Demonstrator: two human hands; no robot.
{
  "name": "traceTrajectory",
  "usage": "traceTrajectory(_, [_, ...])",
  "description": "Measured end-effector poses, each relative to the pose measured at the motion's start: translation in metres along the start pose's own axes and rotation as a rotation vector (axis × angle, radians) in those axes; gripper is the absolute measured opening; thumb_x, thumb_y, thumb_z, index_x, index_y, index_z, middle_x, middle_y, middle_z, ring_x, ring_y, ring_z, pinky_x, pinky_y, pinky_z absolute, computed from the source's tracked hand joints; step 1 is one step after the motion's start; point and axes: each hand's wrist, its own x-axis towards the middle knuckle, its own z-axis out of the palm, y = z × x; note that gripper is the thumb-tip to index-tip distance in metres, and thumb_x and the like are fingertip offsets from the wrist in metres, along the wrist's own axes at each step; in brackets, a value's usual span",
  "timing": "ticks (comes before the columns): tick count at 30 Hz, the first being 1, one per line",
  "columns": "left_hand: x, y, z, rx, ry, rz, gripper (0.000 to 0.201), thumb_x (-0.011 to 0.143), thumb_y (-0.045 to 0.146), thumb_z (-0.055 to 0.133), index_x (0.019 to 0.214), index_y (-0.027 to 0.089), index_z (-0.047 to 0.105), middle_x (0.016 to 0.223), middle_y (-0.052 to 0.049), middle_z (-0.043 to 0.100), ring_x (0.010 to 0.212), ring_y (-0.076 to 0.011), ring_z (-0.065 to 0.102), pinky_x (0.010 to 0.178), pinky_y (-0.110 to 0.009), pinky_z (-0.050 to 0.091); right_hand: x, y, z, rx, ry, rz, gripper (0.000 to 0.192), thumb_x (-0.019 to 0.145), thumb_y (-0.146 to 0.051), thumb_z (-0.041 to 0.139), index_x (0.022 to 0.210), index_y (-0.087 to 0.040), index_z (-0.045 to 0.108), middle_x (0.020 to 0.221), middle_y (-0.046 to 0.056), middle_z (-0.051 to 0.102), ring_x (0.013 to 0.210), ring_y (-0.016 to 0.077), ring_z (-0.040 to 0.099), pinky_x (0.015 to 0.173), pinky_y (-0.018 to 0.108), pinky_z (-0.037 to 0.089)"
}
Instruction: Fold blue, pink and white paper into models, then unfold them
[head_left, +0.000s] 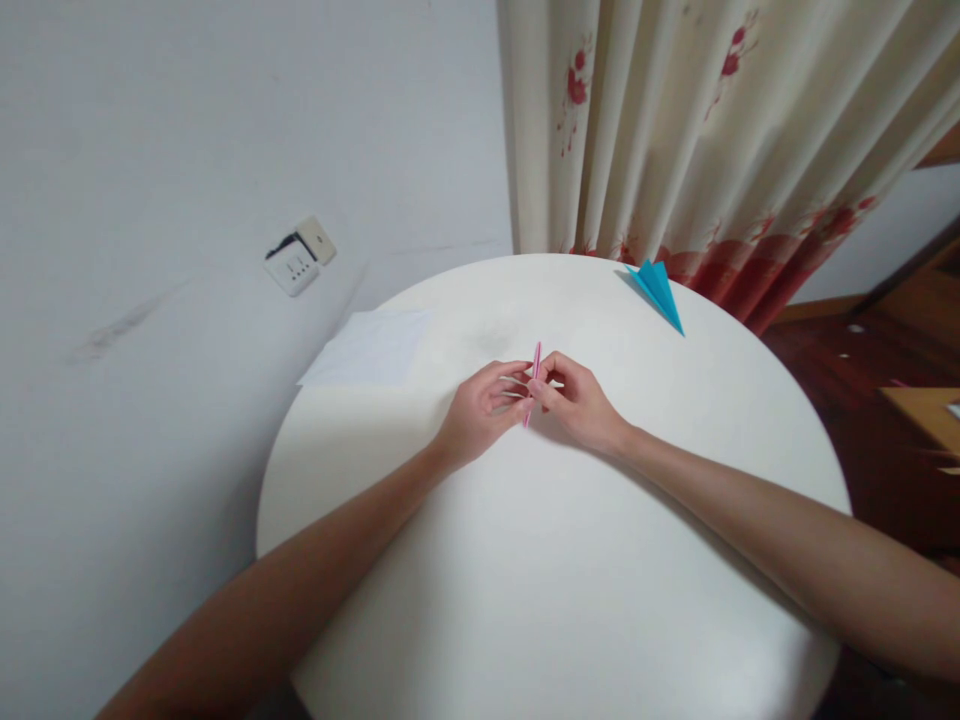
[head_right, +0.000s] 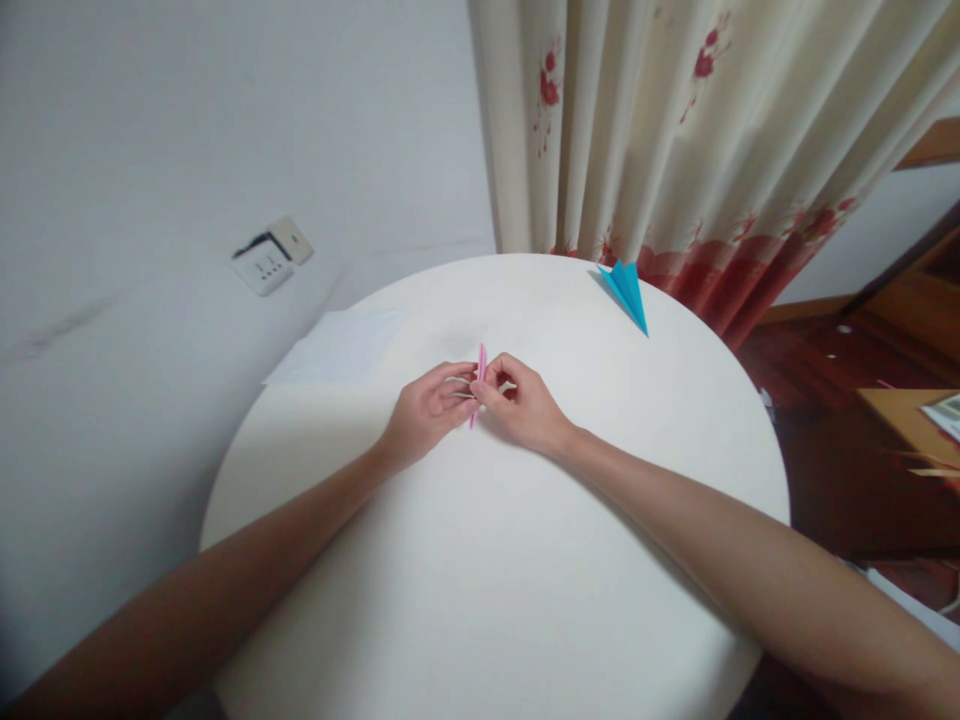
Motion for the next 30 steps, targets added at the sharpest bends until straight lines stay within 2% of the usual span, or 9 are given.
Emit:
traceTrajectory(6, [-0.001, 0.001, 0.0, -0.023, -0.024, 0.017, 0.04, 0.083, 0.023, 0.072, 0.121, 0.019, 0.059, 0.115, -0.008, 0.061, 0.092, -0.0153, 0.067, 0.079, -0.026, 0.057, 0.0, 0.0, 0.0, -0.01, 0.003, -0.01, 0.023, 0.09, -0.041, 0.061, 0.083, -0.02, 0.054, 0.081, 0.0, 0.057, 0.075, 0.0142, 0.056, 0.063, 0.027, 0.045])
traceTrajectory(14, [-0.001, 0.001, 0.002, 0.058, 0.06, 0.02, 0.04, 0.086, 0.024, 0.067, 0.124, 0.018, 0.056, 0.121, -0.011, 0.059, 0.087, -0.0147, 0.067, 0.075, -0.025, 0.056, 0.0, -0.001, 0.0, -0.065, 0.02, -0.018, 0.019, 0.09, -0.037, 0.06, 0.084, -0.021, 0.054, 0.079, 0.0, 0.058, 0.072, 0.0137, 0.056, 0.061, 0.026, 0.046])
traceTrajectory(19, [0.002, 0.002, -0.002, 0.19, 0.117, 0.099, 0.03, 0.089, 0.023, 0.062, 0.118, 0.018, 0.067, 0.12, -0.01, 0.06, 0.098, -0.0171, 0.065, 0.079, -0.026, 0.054, 0.0, 0.0, 0.0, -0.038, 0.089, -0.022, 0.014, 0.088, -0.032, 0.061, 0.086, -0.022, 0.052, 0.075, -0.002, 0.058, 0.066, 0.0126, 0.056, 0.061, 0.027, 0.046])
traceTrajectory(22, [0.004, 0.004, -0.004, 0.225, 0.127, 0.118, 0.024, 0.089, 0.025, 0.063, 0.11, 0.02, 0.074, 0.117, -0.01, 0.063, 0.107, -0.02, 0.062, 0.088, -0.029, 0.053, 0.001, 0.002, 0.0, -0.003, 0.116, -0.05, 0.015, 0.088, -0.03, 0.061, 0.1, -0.023, 0.054, 0.075, -0.003, 0.059, 0.066, 0.0129, 0.057, 0.062, 0.028, 0.047])
traceTrajectory(24, [0.005, 0.004, -0.006, 0.211, 0.112, 0.109, 0.025, 0.089, 0.026, 0.064, 0.111, 0.022, 0.074, 0.119, -0.01, 0.064, 0.114, -0.0212, 0.06, 0.096, -0.033, 0.051, 0.001, 0.003, 0.0, -0.004, 0.122, -0.072, 0.02, 0.089, -0.032, 0.06, 0.106, -0.023, 0.059, 0.08, 0.0, 0.063, 0.069, 0.0138, 0.059, 0.064, 0.029, 0.049])
traceTrajectory(27, [0.005, 0.0, -0.008, 0.155, 0.085, 0.089, 0.029, 0.088, 0.025, 0.065, 0.116, 0.024, 0.073, 0.128, -0.008, 0.061, 0.123, -0.0214, 0.056, 0.105, -0.034, 0.046, 0.001, 0.002, -0.001, -0.018, 0.143, -0.09, 0.019, 0.09, -0.035, 0.059, 0.101, -0.022, 0.068, 0.093, 0.005, 0.068, 0.076, 0.0159, 0.062, 0.068, 0.031, 0.051])
traceTrajectory(30, [0.005, -0.005, -0.01, 0.05, 0.061, 0.063, 0.032, 0.088, 0.025, 0.064, 0.12, 0.025, 0.071, 0.139, -0.008, 0.055, 0.126, -0.022, 0.054, 0.103, -0.034, 0.048, 0.0, -0.002, -0.003, -0.051, 0.167, -0.121, 0.019, 0.09, -0.034, 0.06, 0.098, -0.022, 0.074, 0.093, 0.006, 0.068, 0.08, 0.0175, 0.062, 0.069, 0.032, 0.051])
